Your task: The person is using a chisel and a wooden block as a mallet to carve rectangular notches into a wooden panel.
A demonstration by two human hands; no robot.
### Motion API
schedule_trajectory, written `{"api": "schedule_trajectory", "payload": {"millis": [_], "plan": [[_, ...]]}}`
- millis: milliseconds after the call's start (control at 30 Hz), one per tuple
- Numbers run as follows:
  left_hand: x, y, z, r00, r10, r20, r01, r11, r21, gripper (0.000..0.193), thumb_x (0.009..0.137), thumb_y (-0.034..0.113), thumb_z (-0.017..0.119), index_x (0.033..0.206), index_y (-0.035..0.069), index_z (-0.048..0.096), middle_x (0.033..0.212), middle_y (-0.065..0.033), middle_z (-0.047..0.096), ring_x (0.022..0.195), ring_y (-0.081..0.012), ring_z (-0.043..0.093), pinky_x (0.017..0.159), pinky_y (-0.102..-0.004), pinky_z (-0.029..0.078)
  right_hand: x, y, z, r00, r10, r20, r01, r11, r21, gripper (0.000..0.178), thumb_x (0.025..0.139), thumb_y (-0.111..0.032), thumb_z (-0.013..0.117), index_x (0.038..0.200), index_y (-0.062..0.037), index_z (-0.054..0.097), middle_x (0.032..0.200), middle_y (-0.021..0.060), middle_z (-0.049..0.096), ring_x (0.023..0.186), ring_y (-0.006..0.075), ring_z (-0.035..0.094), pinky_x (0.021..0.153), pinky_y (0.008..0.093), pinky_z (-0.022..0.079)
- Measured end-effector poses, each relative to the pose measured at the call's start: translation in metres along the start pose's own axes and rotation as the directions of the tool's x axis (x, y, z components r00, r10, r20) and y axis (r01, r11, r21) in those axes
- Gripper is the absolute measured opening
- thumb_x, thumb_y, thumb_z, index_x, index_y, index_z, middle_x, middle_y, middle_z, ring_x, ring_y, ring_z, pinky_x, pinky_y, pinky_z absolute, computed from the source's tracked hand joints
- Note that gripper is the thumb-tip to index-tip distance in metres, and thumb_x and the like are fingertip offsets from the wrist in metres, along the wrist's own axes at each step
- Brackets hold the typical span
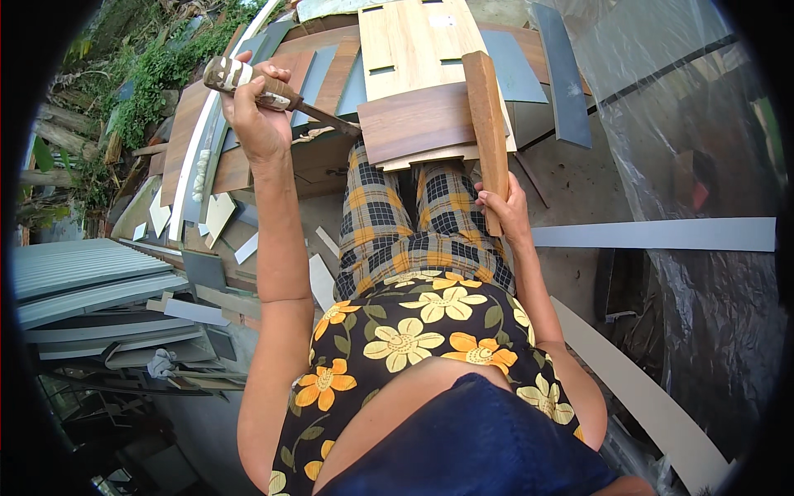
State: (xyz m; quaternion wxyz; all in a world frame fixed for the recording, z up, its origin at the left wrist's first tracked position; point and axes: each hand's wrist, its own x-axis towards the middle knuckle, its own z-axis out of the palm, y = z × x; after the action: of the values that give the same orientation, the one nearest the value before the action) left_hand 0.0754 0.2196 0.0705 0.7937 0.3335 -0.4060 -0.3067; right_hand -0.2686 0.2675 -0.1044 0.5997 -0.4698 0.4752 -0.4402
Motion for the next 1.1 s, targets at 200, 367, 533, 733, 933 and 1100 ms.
{"api": "schedule_trajectory", "payload": {"millis": [200, 367, 533, 733, 933, 1100], "plan": [[0.001, -0.02, -0.015, 0.989, 0.087, -0.117, -0.08, 0.995, 0.068, 0.043, 0.077, -0.003, 0.048, 0.12, -0.002, 0.042, 0.089, -0.013, 0.058, 0.084, -0.0215, 0.057, 0.084, -0.0346, 0.048, 0.001, 0.007, -0.003, 0.999, 0.034, -0.022, -0.035, 0.999, -0.033, 0.043, 0.076, -0.014, 0.07, 0.111, 0.0037, 0.053, 0.088, 0.0103, 0.066, 0.072, 0.013, 0.063, 0.066, 0.0284, 0.053], [0.015, -0.035, -0.025, 0.983, 0.038, -0.18, -0.04, 0.999, -0.005, 0.039, 0.08, -0.008, 0.053, 0.116, -0.001, 0.042, 0.094, -0.0105, 0.056, 0.088, -0.021, 0.058, 0.087, -0.0347, 0.047, 0.0, 0.003, -0.004, 0.998, 0.025, -0.057, -0.031, 0.993, -0.112, 0.041, 0.075, -0.015, 0.07, 0.108, 0.0033, 0.054, 0.084, 0.0093, 0.065, 0.07, 0.0136, 0.063, 0.067, 0.029, 0.053], [0.04, -0.066, -0.021, 0.992, 0.01, -0.126, -0.017, 0.999, -0.048, 0.026, 0.08, -0.008, 0.063, 0.1, 0.002, 0.051, 0.09, -0.0102, 0.061, 0.09, -0.0252, 0.064, 0.076, -0.0374, 0.054, 0.0, 0.0, -0.004, 0.998, 0.039, -0.046, -0.045, 0.989, -0.141, 0.042, 0.074, -0.015, 0.07, 0.108, 0.0035, 0.054, 0.085, 0.0097, 0.065, 0.071, 0.0134, 0.064, 0.067, 0.0288, 0.052], [0.074, -0.116, 0.01, 0.995, 0.013, 0.101, -0.016, 0.999, 0.029, 0.021, 0.08, -0.004, 0.066, 0.096, 0.004, 0.054, 0.085, -0.0081, 0.063, 0.081, -0.0227, 0.067, 0.075, -0.0344, 0.056, 0.002, 0.006, -0.009, 0.998, 0.028, -0.056, -0.04, 0.974, -0.221, 0.046, 0.072, -0.019, 0.072, 0.108, 0.0026, 0.054, 0.085, 0.01, 0.064, 0.076, 0.0157, 0.062, 0.071, 0.0305, 0.05], [0.088, -0.165, 0.028, 0.995, 0.085, 0.051, -0.096, 0.959, 0.266, 0.028, 0.08, 0.003, 0.069, 0.104, 0.002, 0.053, 0.086, -0.0054, 0.062, 0.076, -0.0153, 0.067, 0.064, -0.028, 0.054, 0.001, 0.007, -0.009, 0.997, 0.041, -0.061, -0.053, 0.974, -0.22, 0.048, 0.07, -0.02, 0.072, 0.109, 0.002, 0.055, 0.087, 0.0104, 0.063, 0.079, 0.0175, 0.06, 0.073, 0.032, 0.049], [0.093, -0.19, 0.03, 0.993, 0.119, -0.001, -0.112, 0.942, 0.315, 0.031, 0.08, 0.004, 0.071, 0.104, 0.003, 0.052, 0.088, -0.0043, 0.061, 0.074, -0.0117, 0.063, 0.064, -0.0271, 0.052, 0.002, 0.011, -0.011, 0.997, 0.042, -0.063, -0.054, 0.975, -0.216, 0.051, 0.069, -0.021, 0.072, 0.11, 0.0025, 0.054, 0.089, 0.0116, 0.062, 0.081, 0.0189, 0.059, 0.075, 0.0328, 0.048]]}}
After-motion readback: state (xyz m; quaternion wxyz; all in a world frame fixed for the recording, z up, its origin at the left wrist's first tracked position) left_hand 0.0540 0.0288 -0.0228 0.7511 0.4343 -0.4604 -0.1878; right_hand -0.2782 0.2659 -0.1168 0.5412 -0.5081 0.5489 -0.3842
